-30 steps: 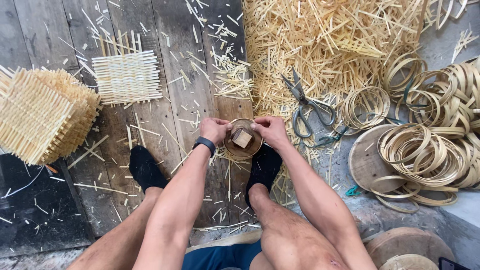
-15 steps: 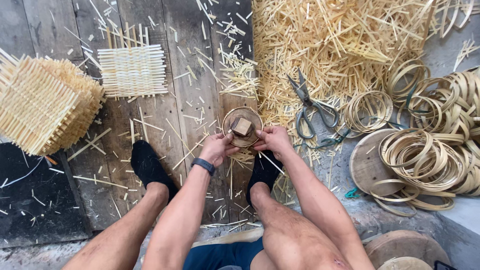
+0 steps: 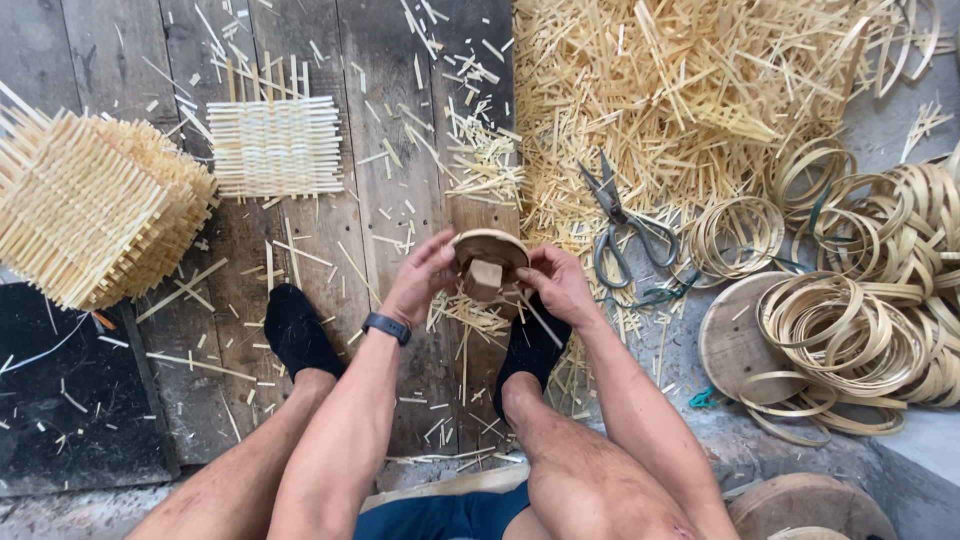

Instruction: The person constructs small bamboo baskets by weaving strips together, forming a circular base, and trimming excess material using shears.

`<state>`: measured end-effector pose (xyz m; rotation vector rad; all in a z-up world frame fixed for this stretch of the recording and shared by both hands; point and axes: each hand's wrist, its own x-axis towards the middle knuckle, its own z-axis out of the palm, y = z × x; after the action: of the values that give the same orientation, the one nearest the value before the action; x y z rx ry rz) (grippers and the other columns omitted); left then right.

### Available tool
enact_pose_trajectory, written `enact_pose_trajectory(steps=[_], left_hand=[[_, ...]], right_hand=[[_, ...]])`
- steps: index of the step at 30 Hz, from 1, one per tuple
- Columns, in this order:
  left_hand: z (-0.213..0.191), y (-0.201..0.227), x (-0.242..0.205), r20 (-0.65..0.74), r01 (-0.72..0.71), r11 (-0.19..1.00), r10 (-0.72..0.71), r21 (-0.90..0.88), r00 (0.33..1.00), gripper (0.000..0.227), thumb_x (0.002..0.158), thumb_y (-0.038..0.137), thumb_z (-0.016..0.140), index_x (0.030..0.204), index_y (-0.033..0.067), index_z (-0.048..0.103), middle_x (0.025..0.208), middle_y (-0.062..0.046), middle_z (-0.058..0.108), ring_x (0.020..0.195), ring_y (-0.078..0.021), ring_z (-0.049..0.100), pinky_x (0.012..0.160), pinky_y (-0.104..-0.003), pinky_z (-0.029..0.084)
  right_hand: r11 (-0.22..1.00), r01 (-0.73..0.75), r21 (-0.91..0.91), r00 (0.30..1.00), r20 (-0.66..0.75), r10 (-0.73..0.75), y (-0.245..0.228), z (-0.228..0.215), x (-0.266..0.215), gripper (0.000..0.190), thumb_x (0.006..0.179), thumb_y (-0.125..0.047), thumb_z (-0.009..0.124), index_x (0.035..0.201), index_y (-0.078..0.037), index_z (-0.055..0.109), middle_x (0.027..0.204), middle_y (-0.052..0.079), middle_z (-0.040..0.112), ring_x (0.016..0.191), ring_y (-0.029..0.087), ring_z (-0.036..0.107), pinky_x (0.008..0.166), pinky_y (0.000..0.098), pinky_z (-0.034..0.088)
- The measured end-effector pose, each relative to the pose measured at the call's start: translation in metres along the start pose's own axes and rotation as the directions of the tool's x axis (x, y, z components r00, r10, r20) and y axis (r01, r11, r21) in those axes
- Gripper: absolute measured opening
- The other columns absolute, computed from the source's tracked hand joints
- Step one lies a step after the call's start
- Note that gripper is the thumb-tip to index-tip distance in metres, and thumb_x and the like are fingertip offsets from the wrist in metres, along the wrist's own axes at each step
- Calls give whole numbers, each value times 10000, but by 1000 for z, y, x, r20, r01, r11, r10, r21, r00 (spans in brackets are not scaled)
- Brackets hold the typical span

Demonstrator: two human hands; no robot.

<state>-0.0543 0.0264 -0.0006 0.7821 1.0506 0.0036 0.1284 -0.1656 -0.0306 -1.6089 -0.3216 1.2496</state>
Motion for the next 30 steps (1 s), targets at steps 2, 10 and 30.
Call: enact_pose_trajectory(steps=[2,10,30], left_hand=[[3,20,-2,193,-191,975,168,111,967,431,942,163,670,1371,184,631,1256,-21,742,1186,-184,678,1020,-390,571],[25,17,-24,314,-560,671,464,486,828,344,920,145,757,1260,104,731,1249,-83,742,1164,-220,680,1003,-343,534],[16,-13,8,-276,-249,968,228,-40,934,440,931,369,748,1182,8,776,1072,-73,769,919,-112,668,831,-280,549]], right_hand=[[988,115,-103,993,-15,-117,-13,4,-3,159,918,34,693,1073,1,709,953,106,759,872,169,718,796,298,586],[797,472,-376,880,153,-449,-82,18,-29,402,858,-9,755,1254,-27,686,1160,167,724,1057,297,718,922,348,566],[752,84,-654,986,-56,-159,-82,69,-31,857,756,-526,828,1304,37,487,1020,300,699,933,423,723,823,458,570]])
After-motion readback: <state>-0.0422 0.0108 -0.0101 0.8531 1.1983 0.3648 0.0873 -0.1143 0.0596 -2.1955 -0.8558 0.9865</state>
